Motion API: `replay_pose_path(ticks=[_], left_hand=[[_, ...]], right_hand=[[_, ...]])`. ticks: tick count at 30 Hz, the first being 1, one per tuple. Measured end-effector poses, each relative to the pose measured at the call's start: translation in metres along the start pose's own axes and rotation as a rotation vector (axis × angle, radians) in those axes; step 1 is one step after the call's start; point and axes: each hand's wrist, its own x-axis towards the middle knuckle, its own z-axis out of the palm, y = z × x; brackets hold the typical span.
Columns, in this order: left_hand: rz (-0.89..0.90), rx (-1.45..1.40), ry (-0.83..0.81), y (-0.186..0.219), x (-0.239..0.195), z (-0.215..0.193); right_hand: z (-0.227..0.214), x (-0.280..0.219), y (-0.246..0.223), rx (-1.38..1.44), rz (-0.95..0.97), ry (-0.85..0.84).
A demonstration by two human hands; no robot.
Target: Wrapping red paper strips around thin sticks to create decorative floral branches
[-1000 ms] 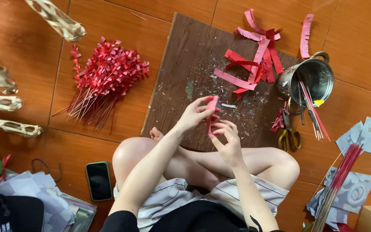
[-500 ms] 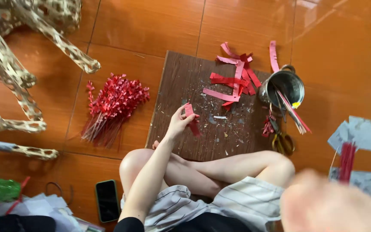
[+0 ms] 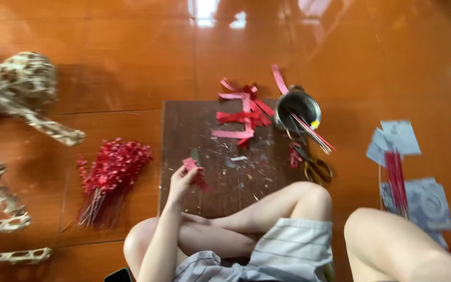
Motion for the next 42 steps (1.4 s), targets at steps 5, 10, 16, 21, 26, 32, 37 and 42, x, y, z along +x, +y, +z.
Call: replay_pose_path(ticks=[5, 10, 16, 21, 26, 32, 37, 42], left_hand=[[-0.005, -0.010, 0.063, 0.024, -0.019, 0.009], [-0.047, -0.040, 0.080, 0.029, -0.022, 0.017], [-0.032, 0.043, 0.094, 0.016, -0.009, 0.010], [-0.015, 0.113, 0.132, 0.022, -0.013, 0.016], [0.029, 0.051, 0.115, 0.049, -0.026, 0.030], [0.091, 0.079, 0.084, 0.047, -0.021, 0.033], [0.090, 0.070, 0.064, 0.045, -0.018, 0.032], [-0.006, 0.041, 0.092, 0.039, -0.015, 0.028]], right_hand=[[-0.019, -0.001, 0.063, 0.168, 0.096, 0.003], [-0.048, 0.033, 0.232, -0.133, 0.248, 0.144], [-0.108, -0.061, 0.432, -1.172, 0.730, 0.102], [-0.131, -0.069, 0.477, -1.260, 1.019, 0.048], [-0.155, -0.081, 0.514, -1.139, 1.156, 0.184], [-0.161, -0.055, 0.492, -1.171, 1.178, 0.222], [-0.168, -0.039, 0.485, -1.279, 1.211, 0.214], [-0.153, -0.027, 0.487, -1.415, 1.208, 0.080]])
